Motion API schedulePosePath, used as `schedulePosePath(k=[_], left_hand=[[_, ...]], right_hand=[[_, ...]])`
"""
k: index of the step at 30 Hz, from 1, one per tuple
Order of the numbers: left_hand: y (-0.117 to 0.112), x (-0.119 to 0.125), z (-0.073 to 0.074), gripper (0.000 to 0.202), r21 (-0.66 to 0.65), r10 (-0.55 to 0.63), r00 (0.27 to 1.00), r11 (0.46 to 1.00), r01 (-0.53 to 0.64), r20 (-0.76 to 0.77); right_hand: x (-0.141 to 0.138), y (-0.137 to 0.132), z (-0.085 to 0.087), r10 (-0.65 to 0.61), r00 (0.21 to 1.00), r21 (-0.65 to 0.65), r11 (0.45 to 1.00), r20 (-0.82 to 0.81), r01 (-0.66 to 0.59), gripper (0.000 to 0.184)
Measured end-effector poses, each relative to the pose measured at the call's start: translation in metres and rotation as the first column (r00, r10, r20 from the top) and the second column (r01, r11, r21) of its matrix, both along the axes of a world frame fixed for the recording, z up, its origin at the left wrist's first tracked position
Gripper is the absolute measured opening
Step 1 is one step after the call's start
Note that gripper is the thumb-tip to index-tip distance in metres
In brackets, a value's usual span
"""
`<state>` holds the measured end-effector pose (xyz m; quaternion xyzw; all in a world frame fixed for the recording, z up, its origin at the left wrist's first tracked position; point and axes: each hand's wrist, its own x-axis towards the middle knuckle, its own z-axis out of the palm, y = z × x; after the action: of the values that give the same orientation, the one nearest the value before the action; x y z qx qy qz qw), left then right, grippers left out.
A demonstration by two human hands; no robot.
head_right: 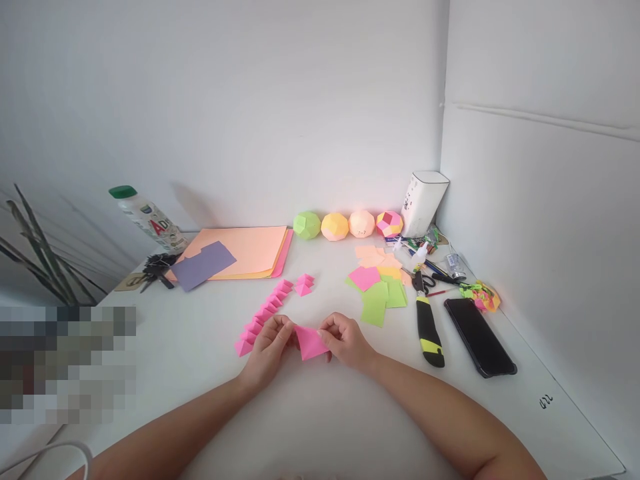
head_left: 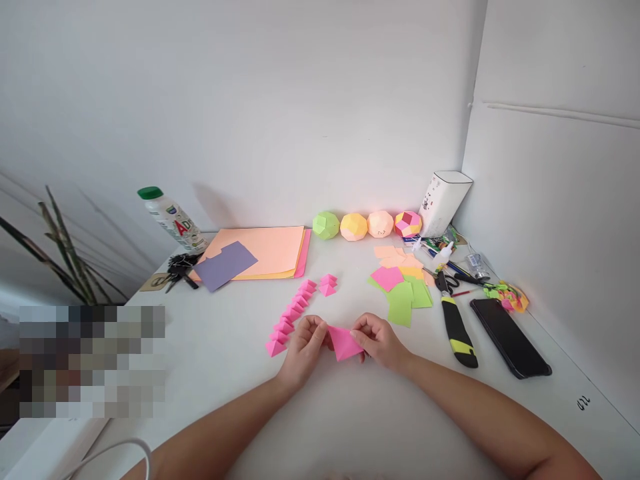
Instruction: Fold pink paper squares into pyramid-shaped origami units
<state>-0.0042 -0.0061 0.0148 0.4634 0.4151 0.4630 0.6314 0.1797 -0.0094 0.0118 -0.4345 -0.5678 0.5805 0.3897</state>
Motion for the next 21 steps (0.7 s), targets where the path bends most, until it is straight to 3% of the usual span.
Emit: schedulePosePath(k=[11,21], left_hand=[[0.0,-0.0024,-0.0031,0.032,-0.002,-0.048,0.999,0.999,0.048,-0.012],[0.0044,-0.0033,-0.0045,0.034,-0.07,-0.004,1.0,0.998,0.005,0.015]], right_hand=[[-0.0007,0.0011,0.0005,-0.042,0.999,-0.01,0.999,0.009,0.042,0.023],[0.0005,0.0022,-0.0062,0.047,0.999,0.032,0.998,-0.016,-0.047,0.022]])
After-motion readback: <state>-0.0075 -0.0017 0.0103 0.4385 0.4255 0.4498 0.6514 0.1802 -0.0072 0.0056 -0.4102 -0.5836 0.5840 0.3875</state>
